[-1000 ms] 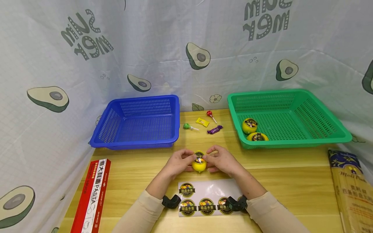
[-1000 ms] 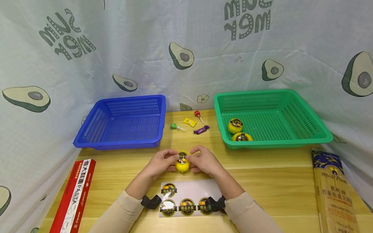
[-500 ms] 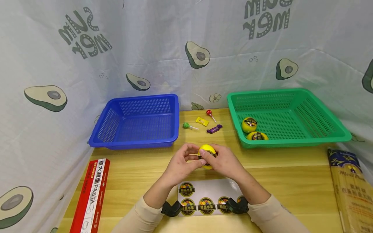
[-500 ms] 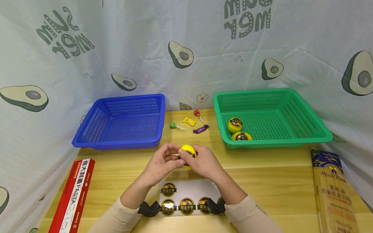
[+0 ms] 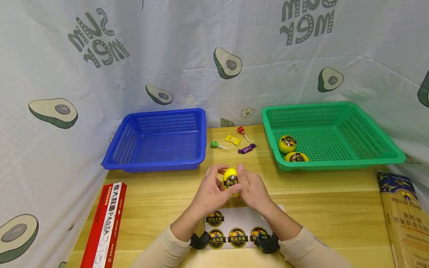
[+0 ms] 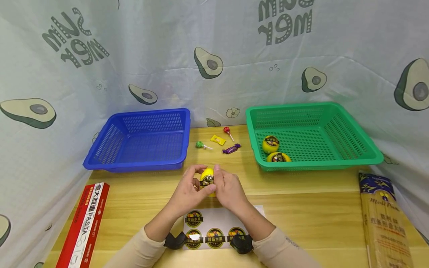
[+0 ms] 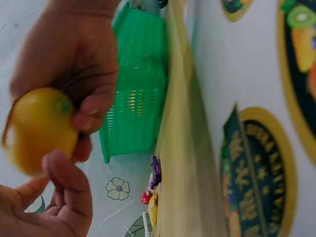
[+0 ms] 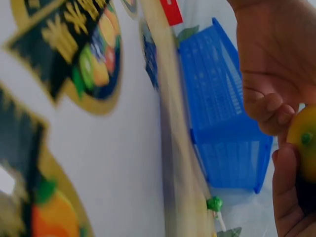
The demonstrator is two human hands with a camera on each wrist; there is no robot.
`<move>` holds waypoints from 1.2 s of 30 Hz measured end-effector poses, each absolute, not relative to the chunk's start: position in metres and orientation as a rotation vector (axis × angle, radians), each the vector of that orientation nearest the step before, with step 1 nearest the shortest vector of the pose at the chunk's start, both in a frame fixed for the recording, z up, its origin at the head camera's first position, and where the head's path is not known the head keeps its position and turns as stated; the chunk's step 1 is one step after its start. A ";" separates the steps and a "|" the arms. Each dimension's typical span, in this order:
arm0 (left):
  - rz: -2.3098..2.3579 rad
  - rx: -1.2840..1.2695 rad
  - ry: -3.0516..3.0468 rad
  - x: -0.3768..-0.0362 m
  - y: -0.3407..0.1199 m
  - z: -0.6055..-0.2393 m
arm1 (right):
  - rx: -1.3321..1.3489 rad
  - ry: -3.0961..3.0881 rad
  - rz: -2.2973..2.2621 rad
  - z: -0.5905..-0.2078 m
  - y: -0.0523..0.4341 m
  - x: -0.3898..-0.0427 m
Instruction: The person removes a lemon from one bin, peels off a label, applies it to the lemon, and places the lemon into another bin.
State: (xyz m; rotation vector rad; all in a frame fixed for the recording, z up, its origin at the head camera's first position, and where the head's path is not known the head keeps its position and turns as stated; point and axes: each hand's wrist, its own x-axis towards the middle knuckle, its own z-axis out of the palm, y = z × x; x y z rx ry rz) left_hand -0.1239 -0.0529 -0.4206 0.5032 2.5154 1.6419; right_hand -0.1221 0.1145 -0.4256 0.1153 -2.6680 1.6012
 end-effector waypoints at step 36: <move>1.799 0.861 2.248 -0.130 -0.065 -0.419 | 0.471 -2.792 1.756 -0.404 0.151 -0.139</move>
